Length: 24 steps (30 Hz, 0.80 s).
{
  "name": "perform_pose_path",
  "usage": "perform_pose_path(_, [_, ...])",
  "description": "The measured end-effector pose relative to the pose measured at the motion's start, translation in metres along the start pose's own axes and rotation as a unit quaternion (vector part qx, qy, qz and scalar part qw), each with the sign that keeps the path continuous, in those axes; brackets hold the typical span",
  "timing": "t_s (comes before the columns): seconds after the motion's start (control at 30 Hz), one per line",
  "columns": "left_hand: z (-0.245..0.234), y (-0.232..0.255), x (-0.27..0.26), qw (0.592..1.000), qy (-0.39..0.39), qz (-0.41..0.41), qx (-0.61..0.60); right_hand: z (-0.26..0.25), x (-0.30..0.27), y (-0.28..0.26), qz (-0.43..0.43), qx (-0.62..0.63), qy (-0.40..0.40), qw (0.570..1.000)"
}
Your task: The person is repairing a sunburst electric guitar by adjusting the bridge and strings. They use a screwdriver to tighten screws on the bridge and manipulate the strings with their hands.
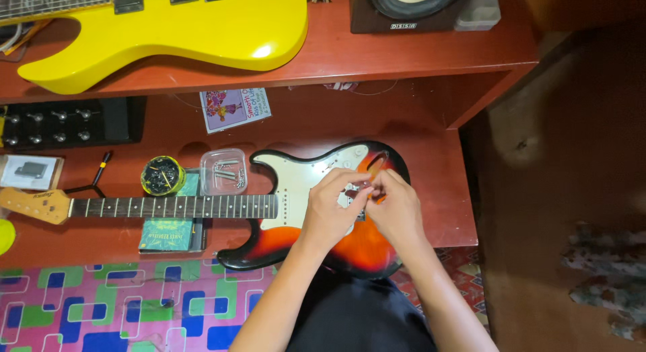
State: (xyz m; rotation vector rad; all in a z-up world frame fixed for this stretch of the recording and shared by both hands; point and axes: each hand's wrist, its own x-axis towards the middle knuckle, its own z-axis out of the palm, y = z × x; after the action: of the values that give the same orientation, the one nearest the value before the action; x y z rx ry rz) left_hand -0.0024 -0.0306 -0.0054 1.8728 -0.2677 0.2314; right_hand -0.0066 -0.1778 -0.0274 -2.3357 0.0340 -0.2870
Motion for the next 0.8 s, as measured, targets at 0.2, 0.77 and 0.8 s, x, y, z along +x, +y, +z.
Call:
perform_pose_path(0.2, [-0.008,0.01,0.0,0.999,-0.038,0.014,-0.017,-0.031,0.009,-0.006,-0.028,0.138,-0.105,0.984])
perform_pose_path(0.77, [-0.008,0.005,0.002,0.999,-0.044,0.007,-0.018,-0.011,0.003,0.0,-0.017,0.082,-0.049,0.995])
perform_pose_path(0.8, [-0.006,0.006,0.002,0.999,-0.025,-0.002,-0.028,-0.01,0.002,-0.003,-0.014,0.048,-0.027,0.998])
